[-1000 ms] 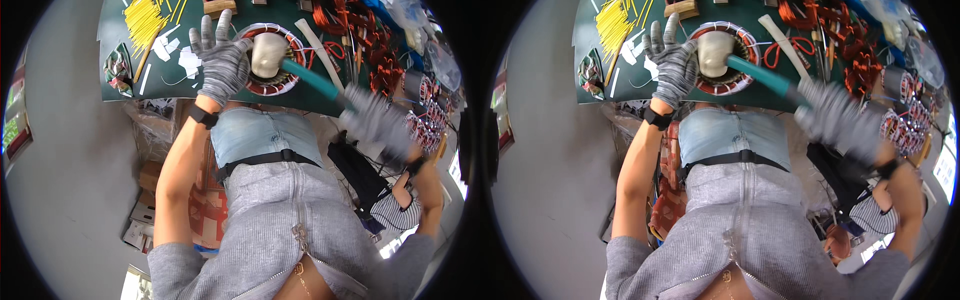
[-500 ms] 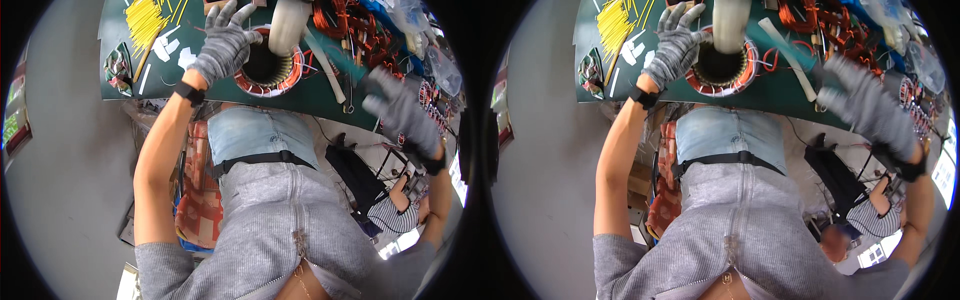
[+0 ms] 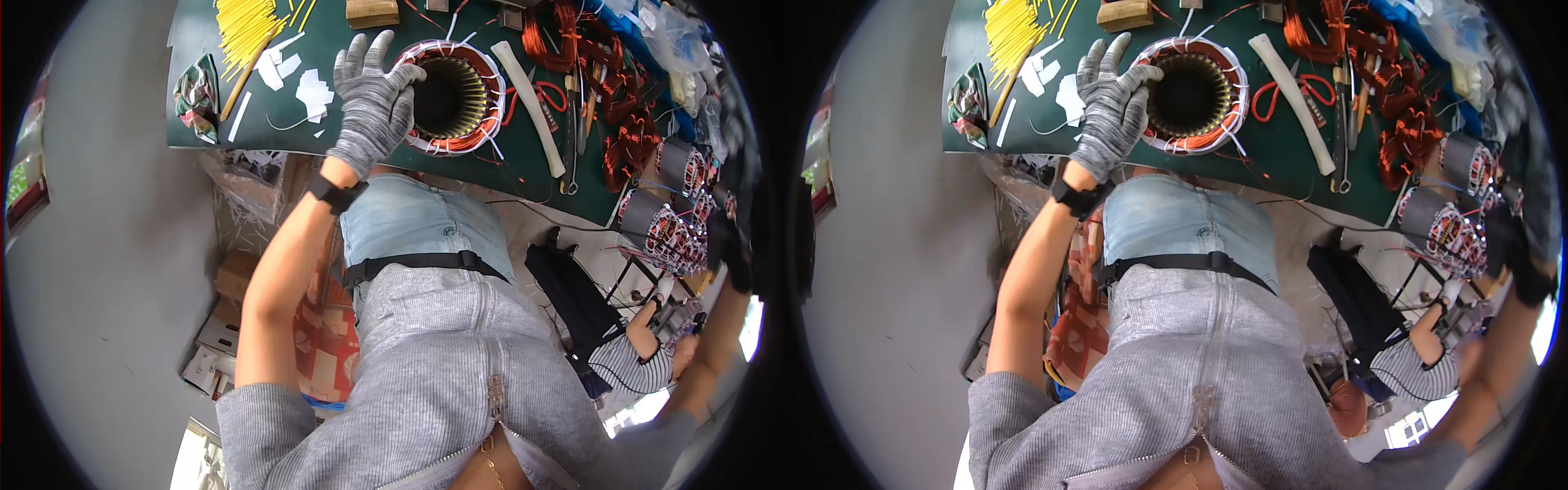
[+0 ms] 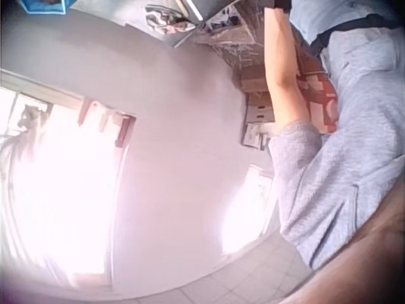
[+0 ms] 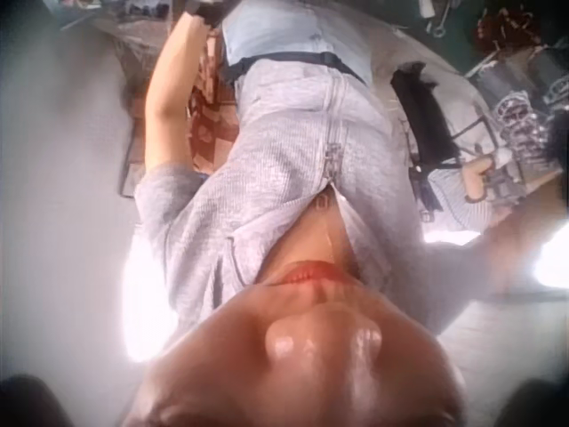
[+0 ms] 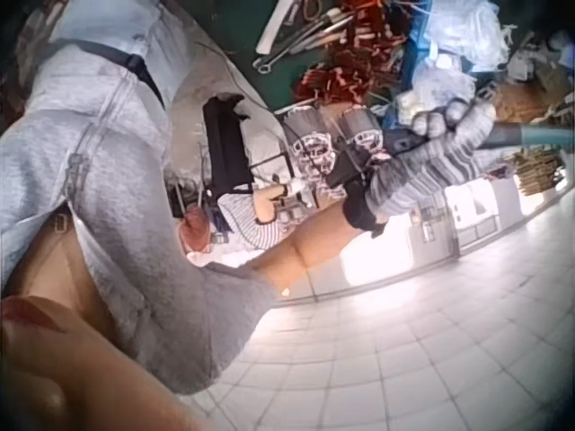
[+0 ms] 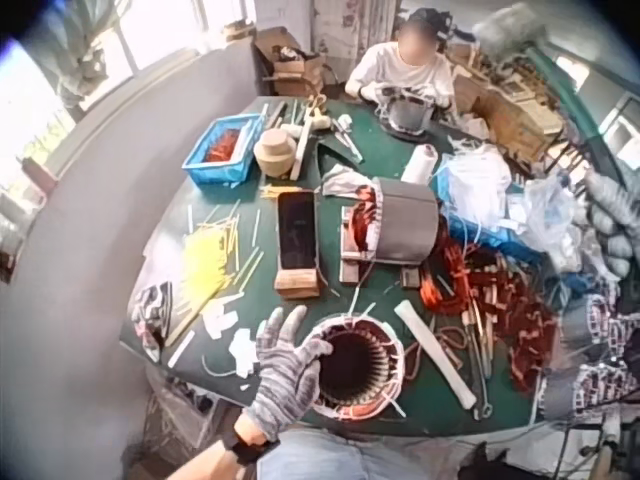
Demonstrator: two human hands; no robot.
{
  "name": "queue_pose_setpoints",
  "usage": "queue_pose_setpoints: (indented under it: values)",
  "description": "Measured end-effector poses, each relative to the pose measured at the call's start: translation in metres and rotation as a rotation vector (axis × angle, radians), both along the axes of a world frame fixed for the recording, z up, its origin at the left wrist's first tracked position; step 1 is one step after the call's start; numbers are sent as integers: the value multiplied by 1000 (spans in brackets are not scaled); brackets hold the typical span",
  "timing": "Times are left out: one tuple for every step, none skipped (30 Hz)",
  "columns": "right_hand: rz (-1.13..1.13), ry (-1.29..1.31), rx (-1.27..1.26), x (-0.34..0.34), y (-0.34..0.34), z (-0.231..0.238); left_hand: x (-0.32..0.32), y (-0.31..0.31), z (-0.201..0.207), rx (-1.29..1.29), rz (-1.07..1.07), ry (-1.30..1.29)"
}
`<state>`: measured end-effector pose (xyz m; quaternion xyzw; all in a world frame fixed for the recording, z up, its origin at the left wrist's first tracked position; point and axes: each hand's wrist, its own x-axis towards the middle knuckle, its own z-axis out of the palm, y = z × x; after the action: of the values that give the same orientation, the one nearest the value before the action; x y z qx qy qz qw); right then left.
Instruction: Manually winding and shaping motor stators using thread, shaping blocks, and a hammer.
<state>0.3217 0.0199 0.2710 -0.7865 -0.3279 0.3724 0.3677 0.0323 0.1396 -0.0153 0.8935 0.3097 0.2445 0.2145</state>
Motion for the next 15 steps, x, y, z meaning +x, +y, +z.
queue_pose_setpoints:
  values:
    - [44, 24, 54, 32, -26, -31, -10, -4, -3, -5, 45, 22]
    - [69, -51, 3, 37, -52, -52, -5, -5, 0, -18, 33, 10]
    - [197, -135, -37, 22, -70, -88, -13, -2, 9, 24, 42, 99]
    - [422, -290, -34, -3, -93, -118, -11, 2, 11, 66, 38, 165]
    - [762, -610, 22, -31, -100, -127, -5, 6, 7, 66, 37, 151]
    - [1103, -1023, 37, -57, -100, -116, -3, 8, 2, 64, -5, 4]
    - [1551, -1589, 93, -63, -88, -100, -2, 8, -2, 57, -44, -142]
    - [1204, -918, 135, -45, -66, -112, -15, 8, 7, 86, -45, 15]
    - [1085, -647, -17, -29, -40, -104, -23, 12, 7, 92, -10, 40]
    - [934, -380, -197, -18, -24, -83, -23, 15, 5, 89, -34, 86]
    - [1105, -937, 90, -25, -20, -36, -5, 15, 4, 74, -93, 76]
    - [660, -474, 36, 10, -26, -29, -1, 15, 18, -88, -114, -73]
    - [208, -18, -7, 44, -34, -26, 5, 19, 25, -79, -122, -88]
    - [109, 49, 113, 43, -35, -53, 1, 21, 31, -71, -129, -33]
    - [100, -76, 79, 24, -57, -76, 8, 20, 30, -86, -173, -29]
